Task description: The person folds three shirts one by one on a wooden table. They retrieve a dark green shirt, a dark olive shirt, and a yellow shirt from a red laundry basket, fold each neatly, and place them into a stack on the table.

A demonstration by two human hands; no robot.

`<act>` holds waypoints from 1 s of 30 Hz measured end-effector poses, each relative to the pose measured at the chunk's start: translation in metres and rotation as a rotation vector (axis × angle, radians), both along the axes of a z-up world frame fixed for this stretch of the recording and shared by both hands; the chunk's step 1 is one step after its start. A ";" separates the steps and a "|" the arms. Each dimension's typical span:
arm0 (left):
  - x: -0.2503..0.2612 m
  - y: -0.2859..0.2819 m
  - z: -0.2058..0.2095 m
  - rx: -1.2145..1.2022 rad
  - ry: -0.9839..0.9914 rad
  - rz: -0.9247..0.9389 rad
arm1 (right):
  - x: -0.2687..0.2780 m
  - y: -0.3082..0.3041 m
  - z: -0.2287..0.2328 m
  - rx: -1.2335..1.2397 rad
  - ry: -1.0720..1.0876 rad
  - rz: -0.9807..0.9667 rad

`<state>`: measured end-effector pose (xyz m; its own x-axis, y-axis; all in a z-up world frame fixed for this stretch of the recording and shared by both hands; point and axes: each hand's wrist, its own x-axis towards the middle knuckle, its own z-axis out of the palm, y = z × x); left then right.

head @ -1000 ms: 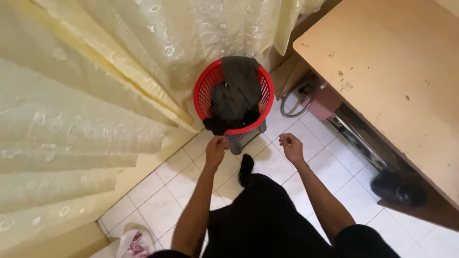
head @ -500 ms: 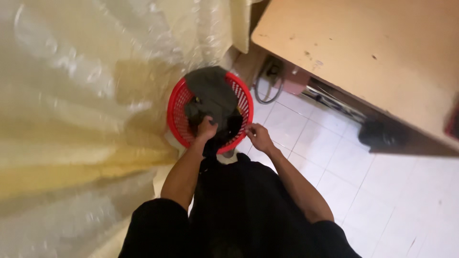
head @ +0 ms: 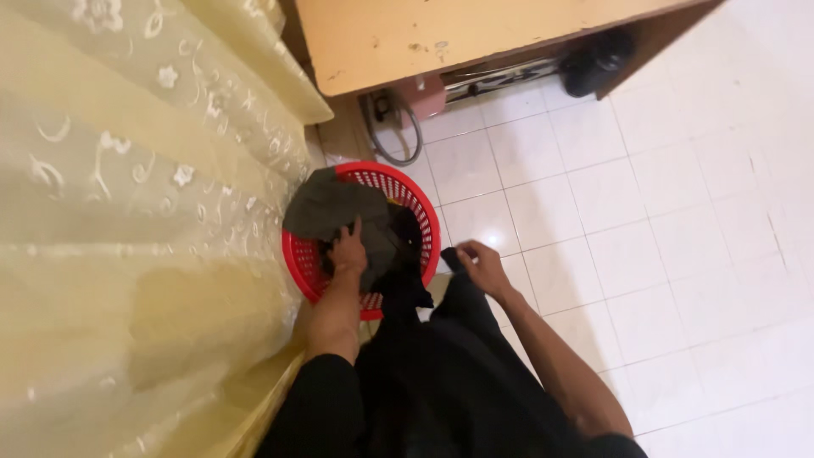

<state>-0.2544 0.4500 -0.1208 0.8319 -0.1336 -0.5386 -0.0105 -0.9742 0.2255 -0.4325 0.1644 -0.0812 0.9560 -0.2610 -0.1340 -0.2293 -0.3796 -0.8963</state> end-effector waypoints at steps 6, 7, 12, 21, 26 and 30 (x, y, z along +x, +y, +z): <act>0.027 0.001 -0.018 0.069 -0.145 -0.247 | -0.032 0.020 -0.003 -0.013 0.034 -0.184; 0.022 -0.004 -0.016 -0.056 -0.173 -0.217 | -0.037 0.019 -0.001 -0.015 0.016 -0.205; 0.017 -0.021 0.039 -0.492 -0.369 -0.222 | -0.001 0.040 0.030 0.000 0.012 -0.253; 0.024 -0.038 0.218 -1.535 -0.033 0.289 | 0.080 0.090 0.077 0.227 -0.385 0.160; -0.004 -0.042 0.300 -2.021 0.383 0.298 | 0.119 0.104 0.052 0.552 -0.421 0.052; -0.023 -0.069 0.307 -1.737 0.157 -0.024 | 0.125 0.097 0.038 1.132 -0.422 0.265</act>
<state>-0.2778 0.3811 0.1865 0.7796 -0.6044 0.1639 0.1024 0.3812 0.9188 -0.3071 0.2618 -0.0435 0.9848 0.0089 0.1733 0.1234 0.6664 -0.7353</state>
